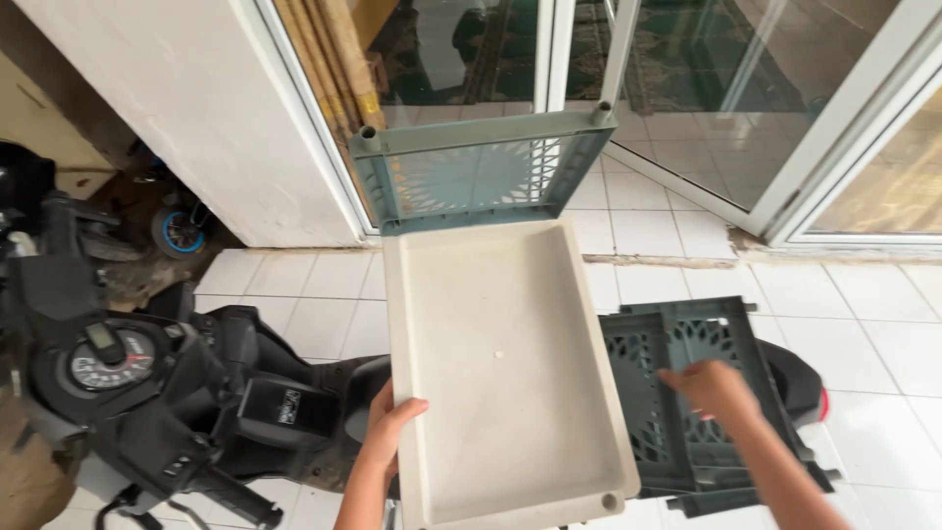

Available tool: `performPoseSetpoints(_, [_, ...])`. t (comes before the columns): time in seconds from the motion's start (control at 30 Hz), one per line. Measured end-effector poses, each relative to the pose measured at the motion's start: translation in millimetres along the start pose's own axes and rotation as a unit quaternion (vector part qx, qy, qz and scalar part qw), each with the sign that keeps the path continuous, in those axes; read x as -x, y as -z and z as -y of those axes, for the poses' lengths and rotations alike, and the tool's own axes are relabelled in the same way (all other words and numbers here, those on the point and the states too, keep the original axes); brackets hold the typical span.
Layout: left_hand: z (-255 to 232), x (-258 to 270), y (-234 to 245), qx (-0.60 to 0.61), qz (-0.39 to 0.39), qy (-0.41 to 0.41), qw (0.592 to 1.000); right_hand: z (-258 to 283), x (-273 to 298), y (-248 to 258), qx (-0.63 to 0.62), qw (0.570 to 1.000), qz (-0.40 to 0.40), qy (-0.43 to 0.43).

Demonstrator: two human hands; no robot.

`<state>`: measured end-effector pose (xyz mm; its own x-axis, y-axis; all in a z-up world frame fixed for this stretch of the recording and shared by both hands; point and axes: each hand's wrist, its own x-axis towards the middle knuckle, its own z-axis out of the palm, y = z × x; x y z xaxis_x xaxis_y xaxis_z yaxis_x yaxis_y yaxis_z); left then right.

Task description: The recorder assembles a multi-tier plastic storage rack by attaching side panels to shelves.

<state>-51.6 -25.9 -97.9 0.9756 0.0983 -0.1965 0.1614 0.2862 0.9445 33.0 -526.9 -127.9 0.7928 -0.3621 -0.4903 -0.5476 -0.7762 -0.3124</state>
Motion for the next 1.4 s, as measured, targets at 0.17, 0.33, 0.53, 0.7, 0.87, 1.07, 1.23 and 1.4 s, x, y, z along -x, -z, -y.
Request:
performPoseSetpoints(0.17, [8,10,-29,-0.037,-0.042,0.033,0.998,-8,2,-30,-0.027,0.996,-0.032,0.08])
performPoseSetpoints(0.33, [4,20,-36,-0.041,-0.036,0.003,0.998,-10,-14,-12,-0.103,0.984,-0.051,0.134])
performPoseSetpoints(0.53, [-19,24,-40,-0.001,-0.04,-0.012,0.999,-15,12,84,-0.174,0.949,-0.199,0.174])
performPoseSetpoints(0.7, [-24,16,-61,0.046,-0.022,-0.018,0.999,-37,19,158,-0.312,0.866,-0.318,0.228])
performPoseSetpoints(0.87, [-13,-4,-109,0.079,-0.007,0.002,0.997,-35,97,211,-0.357,0.804,-0.324,0.349])
performPoseSetpoints(1.07, [21,-21,-159,0.068,-0.018,0.082,0.994,-29,168,238,-0.294,0.806,-0.358,0.368])
performPoseSetpoints(1.23, [43,-37,-187,0.045,-0.028,0.117,0.992,-48,135,249,-0.36,0.846,-0.248,0.304])
performPoseSetpoints(1.4, [25,-44,-213,0.057,-0.024,0.127,0.99,-13,155,264,-0.378,0.871,0.03,0.313])
